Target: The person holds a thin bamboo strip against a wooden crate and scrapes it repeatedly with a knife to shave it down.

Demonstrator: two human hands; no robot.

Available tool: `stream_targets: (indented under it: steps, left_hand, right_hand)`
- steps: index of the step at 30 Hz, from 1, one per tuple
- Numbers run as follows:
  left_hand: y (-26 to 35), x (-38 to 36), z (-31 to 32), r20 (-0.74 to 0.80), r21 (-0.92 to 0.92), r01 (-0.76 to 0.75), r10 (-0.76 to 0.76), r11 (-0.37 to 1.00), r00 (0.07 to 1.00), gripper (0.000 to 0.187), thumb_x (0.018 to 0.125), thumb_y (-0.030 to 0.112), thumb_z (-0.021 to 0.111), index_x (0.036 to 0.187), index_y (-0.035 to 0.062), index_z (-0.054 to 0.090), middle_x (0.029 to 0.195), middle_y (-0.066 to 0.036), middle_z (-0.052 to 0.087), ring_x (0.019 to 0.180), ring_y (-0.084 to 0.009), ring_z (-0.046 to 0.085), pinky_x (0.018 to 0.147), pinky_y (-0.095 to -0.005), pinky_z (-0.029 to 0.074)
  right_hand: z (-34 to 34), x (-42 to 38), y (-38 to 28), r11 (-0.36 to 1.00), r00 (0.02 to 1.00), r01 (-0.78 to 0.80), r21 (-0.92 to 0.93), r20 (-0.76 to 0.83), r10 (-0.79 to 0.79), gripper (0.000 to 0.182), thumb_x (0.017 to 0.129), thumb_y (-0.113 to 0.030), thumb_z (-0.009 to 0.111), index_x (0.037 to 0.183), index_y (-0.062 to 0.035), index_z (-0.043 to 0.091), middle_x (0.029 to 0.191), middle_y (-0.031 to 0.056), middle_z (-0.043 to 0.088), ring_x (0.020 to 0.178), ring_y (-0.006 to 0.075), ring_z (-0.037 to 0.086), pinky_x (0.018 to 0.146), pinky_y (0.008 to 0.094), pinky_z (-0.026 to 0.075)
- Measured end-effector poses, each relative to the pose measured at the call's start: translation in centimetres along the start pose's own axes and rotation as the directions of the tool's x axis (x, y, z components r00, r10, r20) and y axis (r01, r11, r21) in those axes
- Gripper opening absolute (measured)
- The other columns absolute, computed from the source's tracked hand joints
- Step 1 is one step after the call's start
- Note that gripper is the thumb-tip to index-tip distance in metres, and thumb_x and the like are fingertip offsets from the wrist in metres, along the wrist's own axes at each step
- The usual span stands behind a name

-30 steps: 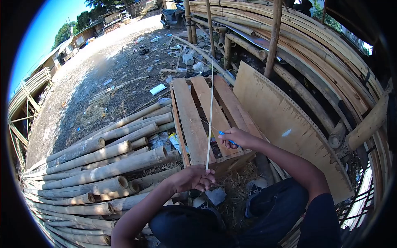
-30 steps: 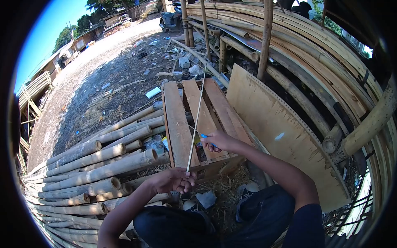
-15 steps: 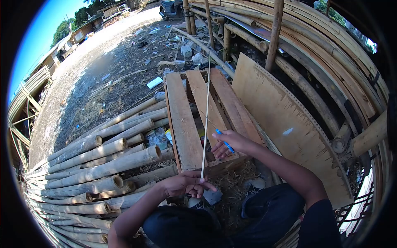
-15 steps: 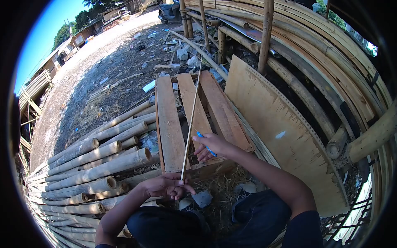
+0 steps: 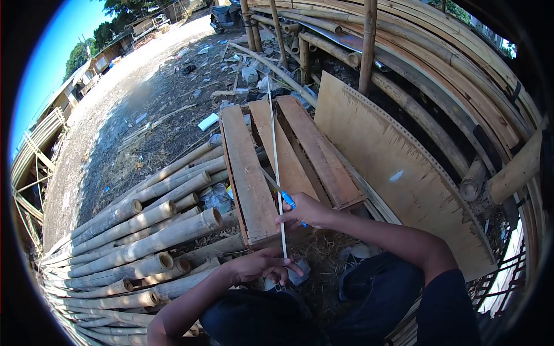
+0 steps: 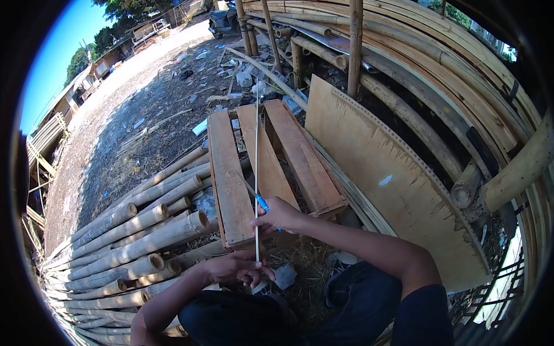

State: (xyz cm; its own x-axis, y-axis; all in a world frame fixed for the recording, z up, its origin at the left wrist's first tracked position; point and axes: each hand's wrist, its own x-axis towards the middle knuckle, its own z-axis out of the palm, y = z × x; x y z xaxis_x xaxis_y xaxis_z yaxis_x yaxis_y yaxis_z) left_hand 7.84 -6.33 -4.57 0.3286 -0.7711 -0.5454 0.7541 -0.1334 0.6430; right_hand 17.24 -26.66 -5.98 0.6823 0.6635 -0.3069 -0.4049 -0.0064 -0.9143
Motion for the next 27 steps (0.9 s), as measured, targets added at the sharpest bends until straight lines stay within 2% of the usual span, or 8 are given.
stream_targets:
  steps: [7,9,10,12,13,20,22,27]
  left_hand:
    - [0.8,-0.3,1.0,-0.071,0.006,-0.013,0.013,1.000,0.997,0.018,0.103,0.019,0.047,0.114,0.0051,0.048,0.110,-0.013,0.065,0.074,-0.0125,0.064,0.056,-0.0216,0.049]
    - [0.9,-0.1,0.8,-0.086,-0.008,-0.020,0.020,1.000,0.996,0.018,0.103,0.019,0.048,0.114,0.0054,0.048,0.110,-0.013,0.065,0.074,-0.0124,0.064,0.056,-0.0216,0.048]
    - [0.7,0.0,0.6,-0.092,-0.009,-0.044,0.043,0.999,0.995,0.018,0.103,0.020,0.047,0.114,0.0058,0.048,0.108,-0.013,0.065,0.073,-0.0122,0.063,0.056,-0.0218,0.048]
    - [0.9,0.1,0.3,-0.098,-0.007,-0.077,0.076,0.997,0.992,0.017,0.103,0.020,0.047,0.113,0.0061,0.048,0.107,-0.013,0.065,0.073,-0.0120,0.063,0.055,-0.0219,0.047]
    - [1.2,0.1,0.4,-0.100,-0.023,-0.086,0.083,0.996,0.991,0.016,0.103,0.020,0.048,0.112,0.0067,0.048,0.102,-0.011,0.064,0.070,-0.0115,0.061,0.054,-0.0219,0.046]
    - [2.4,-0.7,0.5,-0.124,-0.201,-0.162,0.139,0.966,0.983,0.015,0.101,0.022,0.052,0.105,0.0080,0.048,0.082,-0.002,0.051,0.061,-0.0094,0.051,0.051,-0.0211,0.038]
    - [2.3,-1.0,0.2,-0.112,-0.218,-0.179,0.158,0.959,0.981,0.014,0.101,0.022,0.052,0.104,0.0082,0.048,0.082,-0.002,0.051,0.061,-0.0092,0.051,0.050,-0.0211,0.038]
    - [1.8,-0.8,0.0,-0.106,-0.195,-0.193,0.175,0.962,0.979,0.014,0.100,0.022,0.053,0.099,0.0095,0.048,0.081,-0.001,0.049,0.061,-0.0081,0.050,0.049,-0.0213,0.035]
  right_hand:
    - [-0.7,0.0,-2.5,0.985,0.995,-0.070,-0.157,0.064,0.081,0.028,0.091,-0.014,0.069,0.082,-0.0054,0.043,0.079,0.0131,0.065,0.084,0.0278,0.073,0.069,0.0358,0.062]
    - [0.0,-1.5,-5.9,0.773,0.966,-0.253,-0.582,-0.195,0.169,0.032,0.097,-0.029,0.059,0.084,-0.0022,0.050,0.074,0.0090,0.062,0.072,0.0195,0.071,0.060,0.0294,0.059]
    - [-0.5,-1.5,-5.6,0.774,0.966,-0.257,-0.579,-0.188,0.180,0.032,0.097,-0.029,0.059,0.084,-0.0022,0.050,0.074,0.0090,0.062,0.072,0.0195,0.071,0.060,0.0294,0.059]
    - [-2.3,-2.0,-5.3,0.791,0.993,-0.094,-0.605,-0.110,0.034,0.043,0.101,-0.042,0.048,0.086,-0.0015,0.055,0.071,0.0051,0.060,0.059,0.0116,0.062,0.054,0.0250,0.052]
    - [-2.6,-2.3,-4.5,0.800,0.998,-0.004,-0.600,-0.057,-0.037,0.046,0.101,-0.044,0.046,0.082,-0.0031,0.055,0.069,0.0017,0.057,0.052,0.0084,0.049,0.050,0.0256,0.043]
    - [0.5,-2.7,-1.8,0.779,0.989,0.137,-0.612,0.135,-0.068,0.052,0.102,-0.046,0.044,0.080,-0.0004,0.056,0.063,0.0033,0.054,0.057,0.0120,0.046,0.056,0.0350,0.038]
    - [2.1,-3.5,-2.0,0.735,0.958,0.287,-0.615,0.176,-0.226,0.056,0.102,-0.047,0.043,0.084,0.0044,0.058,0.060,0.0089,0.051,0.058,0.0152,0.047,0.059,0.0374,0.040]
    - [1.1,-2.3,-2.2,0.692,0.973,0.230,-0.684,0.177,-0.149,0.057,0.103,-0.046,0.042,0.087,0.0057,0.060,0.060,0.0111,0.051,0.058,0.0168,0.047,0.060,0.0364,0.041]
